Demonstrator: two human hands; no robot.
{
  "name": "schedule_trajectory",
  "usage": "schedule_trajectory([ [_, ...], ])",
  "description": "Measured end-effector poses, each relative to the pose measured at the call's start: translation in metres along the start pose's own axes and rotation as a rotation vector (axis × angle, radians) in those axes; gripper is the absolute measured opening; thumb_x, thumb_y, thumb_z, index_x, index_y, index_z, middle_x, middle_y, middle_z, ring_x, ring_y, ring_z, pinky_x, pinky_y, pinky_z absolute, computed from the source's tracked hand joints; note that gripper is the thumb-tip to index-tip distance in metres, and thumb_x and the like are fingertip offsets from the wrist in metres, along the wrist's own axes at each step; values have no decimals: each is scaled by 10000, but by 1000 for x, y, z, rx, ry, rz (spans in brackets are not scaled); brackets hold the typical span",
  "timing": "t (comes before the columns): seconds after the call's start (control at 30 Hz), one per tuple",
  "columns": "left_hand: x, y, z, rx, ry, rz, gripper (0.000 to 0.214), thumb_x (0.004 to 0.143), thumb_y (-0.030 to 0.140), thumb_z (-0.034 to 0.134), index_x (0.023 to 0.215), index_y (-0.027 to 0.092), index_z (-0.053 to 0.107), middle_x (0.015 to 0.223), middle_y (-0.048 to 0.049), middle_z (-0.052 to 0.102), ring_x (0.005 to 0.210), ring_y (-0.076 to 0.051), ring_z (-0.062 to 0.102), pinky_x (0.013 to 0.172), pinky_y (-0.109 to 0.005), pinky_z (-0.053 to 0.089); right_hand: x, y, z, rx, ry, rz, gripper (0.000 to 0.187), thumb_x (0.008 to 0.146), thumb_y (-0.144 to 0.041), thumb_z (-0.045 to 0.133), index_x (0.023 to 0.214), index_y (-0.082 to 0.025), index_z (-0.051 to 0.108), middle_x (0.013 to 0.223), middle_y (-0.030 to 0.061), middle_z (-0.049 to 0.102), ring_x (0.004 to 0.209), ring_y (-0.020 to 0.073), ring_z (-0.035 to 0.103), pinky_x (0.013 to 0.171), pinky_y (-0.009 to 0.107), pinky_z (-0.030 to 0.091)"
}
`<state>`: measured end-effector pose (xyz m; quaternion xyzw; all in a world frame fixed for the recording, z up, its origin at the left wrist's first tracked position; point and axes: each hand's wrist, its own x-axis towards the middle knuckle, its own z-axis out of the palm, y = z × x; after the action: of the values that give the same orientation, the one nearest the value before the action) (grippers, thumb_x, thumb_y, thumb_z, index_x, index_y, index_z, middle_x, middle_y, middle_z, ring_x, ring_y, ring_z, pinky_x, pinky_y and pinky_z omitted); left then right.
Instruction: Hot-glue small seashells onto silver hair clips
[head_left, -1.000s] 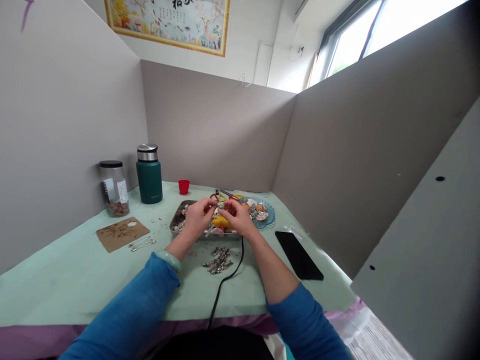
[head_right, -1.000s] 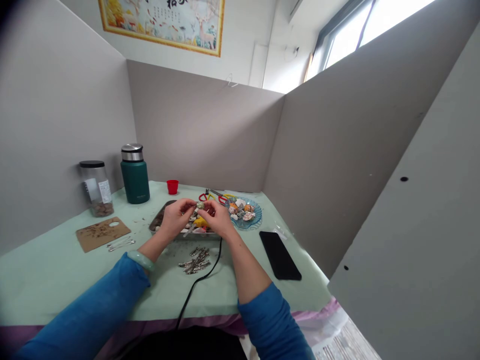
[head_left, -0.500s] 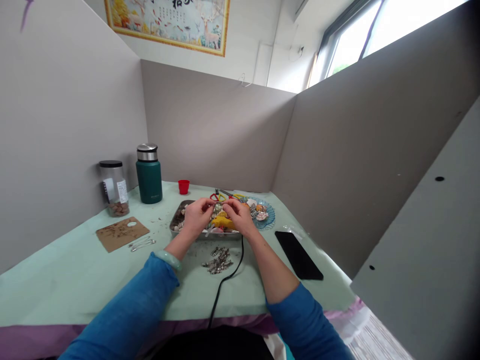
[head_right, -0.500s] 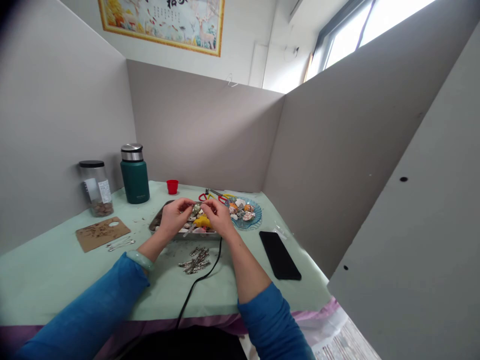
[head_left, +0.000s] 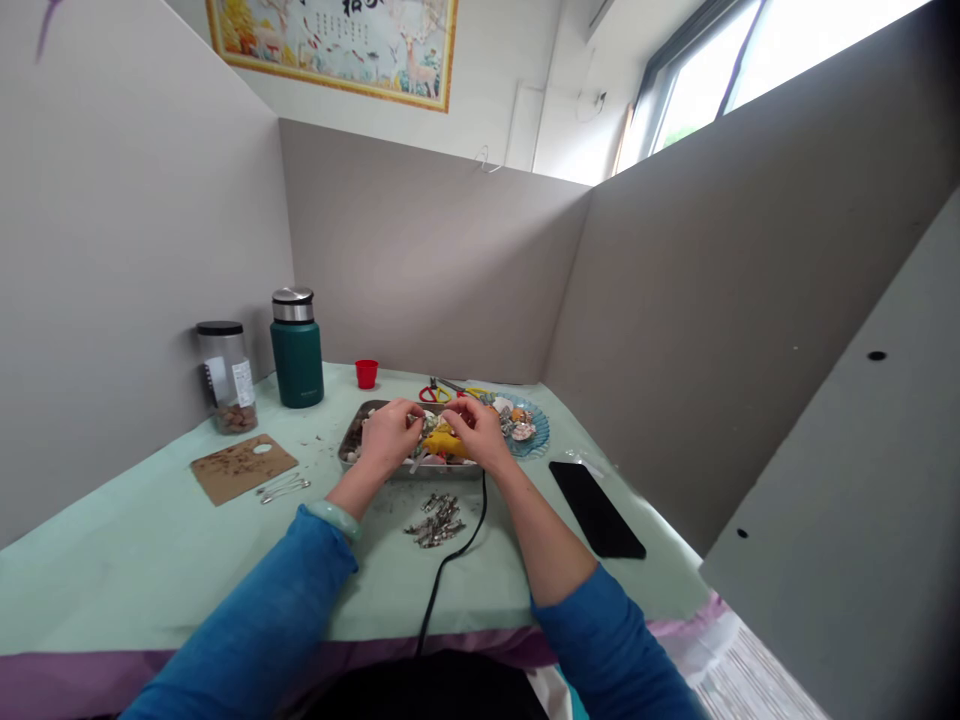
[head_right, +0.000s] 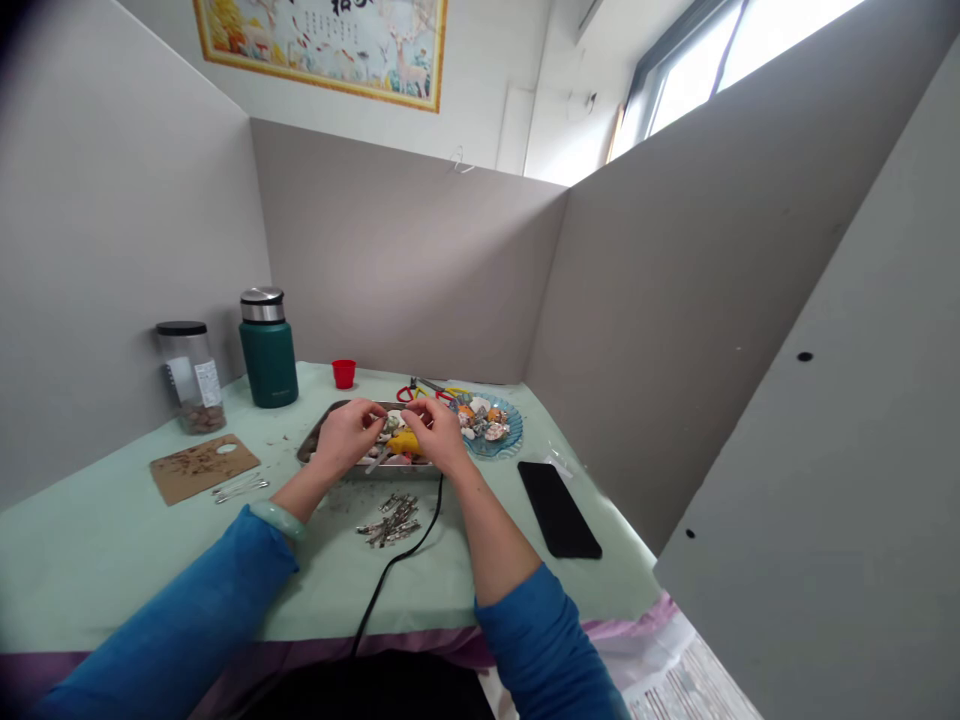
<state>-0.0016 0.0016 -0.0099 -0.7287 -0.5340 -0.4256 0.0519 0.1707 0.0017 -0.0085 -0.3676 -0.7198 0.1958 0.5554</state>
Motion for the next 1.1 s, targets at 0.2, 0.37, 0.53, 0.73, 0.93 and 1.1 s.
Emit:
schedule_trajectory([
  [0.2,0,3,-2,-57,-13,45,122,756,197,530,799,216,642,855,-32,681,734,-176,601,676,-271,416,-1,3,1,-62,-38,-56,225,777,-365,628,898,-175,643,836,29,632,611,111,521,599,248,447],
  [0.37,-1,3,0,-142,-2,122,123,726,157,531,781,218,622,816,-36,671,753,-188,598,674,-279,417,-2,6,1,-111,-80,-87,214,781,-337,633,928,-182,649,858,32,626,616,112,529,608,253,444],
  [0.53,0,3,1,-173,-4,159,112,724,157,534,755,221,620,793,-32,676,772,-193,605,701,-280,426,-2,7,0,-140,-83,-73,181,805,-336,602,889,-183,651,846,34,640,636,122,539,626,256,444],
  [0.73,-1,5,0,-180,-33,140,101,721,177,542,746,219,630,789,-35,686,756,-196,609,699,-288,423,-1,9,1,-153,-56,-46,170,828,-324,559,869,-183,646,831,29,649,662,135,552,643,259,442],
  [0.93,1,5,-2,-302,-48,8,131,702,189,545,775,207,651,738,-24,689,704,-185,614,668,-287,433,0,8,0,-149,-18,-47,156,833,-301,543,828,-181,642,802,33,645,675,145,552,641,261,440],
  [1.1,7,-3,3,-610,-45,-162,119,661,235,600,758,178,639,714,-18,671,675,-168,608,652,-277,455,-1,7,-1,-150,-14,-40,163,837,-298,529,821,-183,643,798,34,642,678,149,551,642,264,442],
])
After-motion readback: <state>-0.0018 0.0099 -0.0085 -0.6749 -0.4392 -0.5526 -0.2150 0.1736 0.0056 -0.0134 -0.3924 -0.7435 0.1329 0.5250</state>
